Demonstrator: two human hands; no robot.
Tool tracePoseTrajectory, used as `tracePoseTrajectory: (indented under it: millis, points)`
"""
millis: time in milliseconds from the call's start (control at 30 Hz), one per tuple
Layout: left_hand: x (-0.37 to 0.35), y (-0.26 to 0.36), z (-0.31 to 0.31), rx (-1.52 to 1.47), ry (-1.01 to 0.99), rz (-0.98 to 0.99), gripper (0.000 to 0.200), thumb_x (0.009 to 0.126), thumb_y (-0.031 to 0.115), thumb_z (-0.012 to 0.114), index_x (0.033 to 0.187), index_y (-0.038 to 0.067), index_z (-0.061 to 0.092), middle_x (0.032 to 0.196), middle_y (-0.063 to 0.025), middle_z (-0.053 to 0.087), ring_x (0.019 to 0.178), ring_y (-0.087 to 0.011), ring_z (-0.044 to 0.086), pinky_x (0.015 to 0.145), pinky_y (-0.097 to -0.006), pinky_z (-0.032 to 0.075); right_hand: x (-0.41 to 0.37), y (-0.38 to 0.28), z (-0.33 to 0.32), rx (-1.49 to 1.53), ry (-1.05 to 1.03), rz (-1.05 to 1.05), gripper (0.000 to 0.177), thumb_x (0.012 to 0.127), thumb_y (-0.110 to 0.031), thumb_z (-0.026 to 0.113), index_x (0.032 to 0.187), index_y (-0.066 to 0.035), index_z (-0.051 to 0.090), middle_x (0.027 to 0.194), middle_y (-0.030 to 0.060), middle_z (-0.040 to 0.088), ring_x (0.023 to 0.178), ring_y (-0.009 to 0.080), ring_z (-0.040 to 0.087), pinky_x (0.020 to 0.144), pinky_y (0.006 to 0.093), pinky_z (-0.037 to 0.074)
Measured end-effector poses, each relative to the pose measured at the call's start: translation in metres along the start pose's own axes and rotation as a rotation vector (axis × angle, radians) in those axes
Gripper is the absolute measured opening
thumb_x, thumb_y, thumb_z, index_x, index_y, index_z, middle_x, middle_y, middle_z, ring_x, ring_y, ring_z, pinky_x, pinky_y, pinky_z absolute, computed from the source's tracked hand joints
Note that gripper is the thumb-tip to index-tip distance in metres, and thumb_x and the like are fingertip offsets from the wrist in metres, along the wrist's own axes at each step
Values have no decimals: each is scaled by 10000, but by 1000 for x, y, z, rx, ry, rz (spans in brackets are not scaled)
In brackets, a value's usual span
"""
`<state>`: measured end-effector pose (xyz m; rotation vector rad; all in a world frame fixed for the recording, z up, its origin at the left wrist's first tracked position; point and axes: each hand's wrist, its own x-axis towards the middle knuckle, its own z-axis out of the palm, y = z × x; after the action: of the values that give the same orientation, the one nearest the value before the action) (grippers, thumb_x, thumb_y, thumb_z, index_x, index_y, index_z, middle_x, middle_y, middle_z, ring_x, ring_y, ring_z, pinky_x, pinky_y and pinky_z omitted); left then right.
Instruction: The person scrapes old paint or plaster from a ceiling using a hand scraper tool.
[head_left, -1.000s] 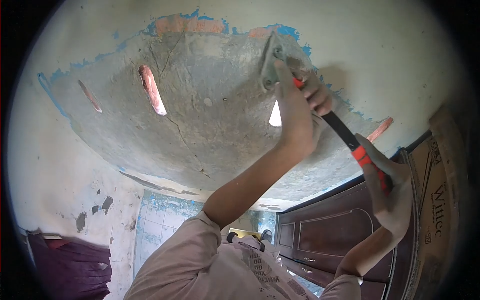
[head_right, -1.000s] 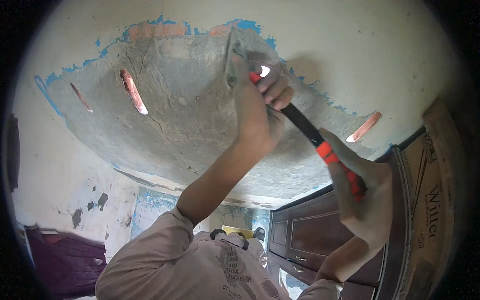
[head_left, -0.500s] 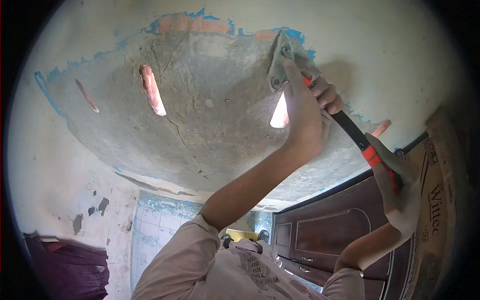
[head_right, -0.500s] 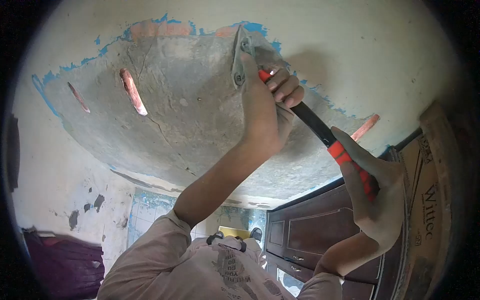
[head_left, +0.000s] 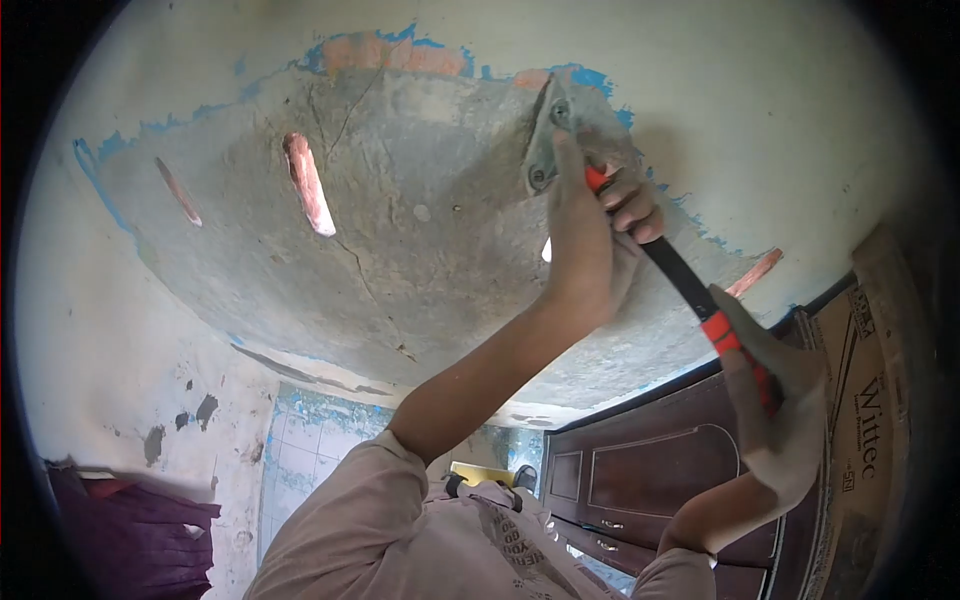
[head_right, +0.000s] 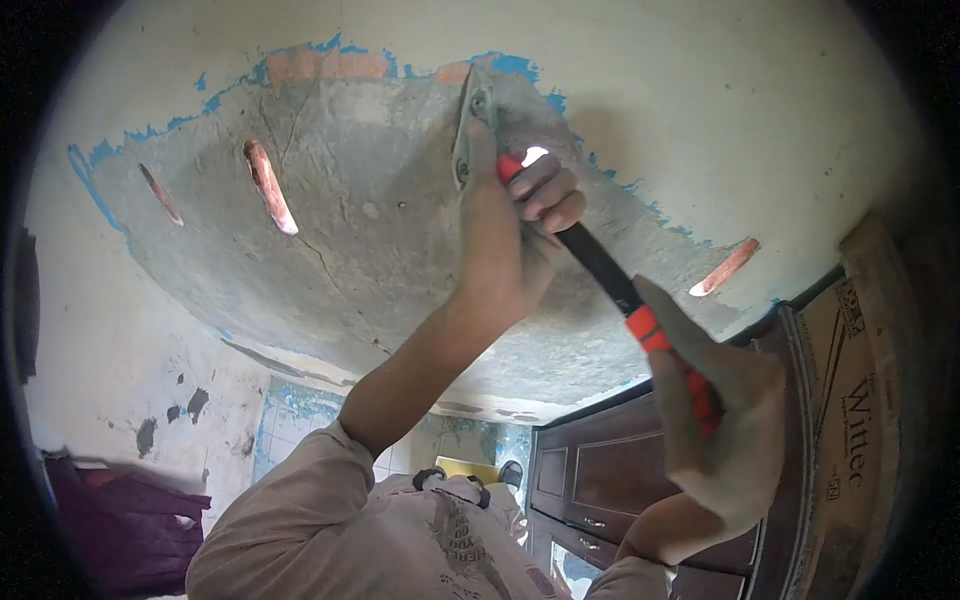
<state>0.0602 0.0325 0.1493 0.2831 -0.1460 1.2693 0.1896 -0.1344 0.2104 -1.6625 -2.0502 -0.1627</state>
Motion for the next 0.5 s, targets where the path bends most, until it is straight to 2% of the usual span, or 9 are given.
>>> tracePoseTrajectory:
  millis: [100, 233, 333, 367, 500]
  points:
    - [-1, -7, 3, 56, 49, 4, 445, 1045, 549, 443, 837, 161, 381, 645, 57, 320, 534, -61, 307, 474, -220, 304, -8, 2, 12, 85, 76, 23, 458, 893, 32, 597, 1337, -64, 654, 508, 12, 369, 464, 51, 360, 464, 255, 270]
    - [-1, -16, 6, 28, 67, 17, 440, 1047, 536, 451, 837, 156, 377, 655, 51, 332, 540, -68, 308, 476, -225, 302, -9, 16, 7, 165, 64, 32, 450, 876, 47, 611, 1312, -50, 667, 532, 33, 417, 475, 63, 359, 475, 252, 289]
    - [4, 2, -11, 54, -54, 7, 454, 1033, 589, 442, 905, 155, 408, 664, 59, 297, 546, -79, 315, 509, -251, 318, -2, -6, 6, 146, 41, 15, 441, 881, 44, 611, 1310, -43, 665, 534, 31, 399, 488, 63, 363, 479, 257, 297]
    - [2, 3, -10, 13, -65, -3, 430, 1055, 509, 462, 836, 152, 360, 669, 48, 333, 547, -72, 310, 483, -227, 302, -6, -2, 13, 170, 84, -15, 427, 890, 33, 616, 1307, -44, 667, 537, 31, 389, 496, 66, 360, 478, 264, 304]
    - [0, -11, -1, 133, 58, 59, 449, 1046, 575, 420, 867, 165, 388, 654, 58, 300, 541, -71, 310, 503, -239, 309, -11, 16, 9, 220, 66, 38, 431, 892, 27, 626, 1312, -62, 669, 525, 26, 371, 481, 55, 347, 466, 260, 290]
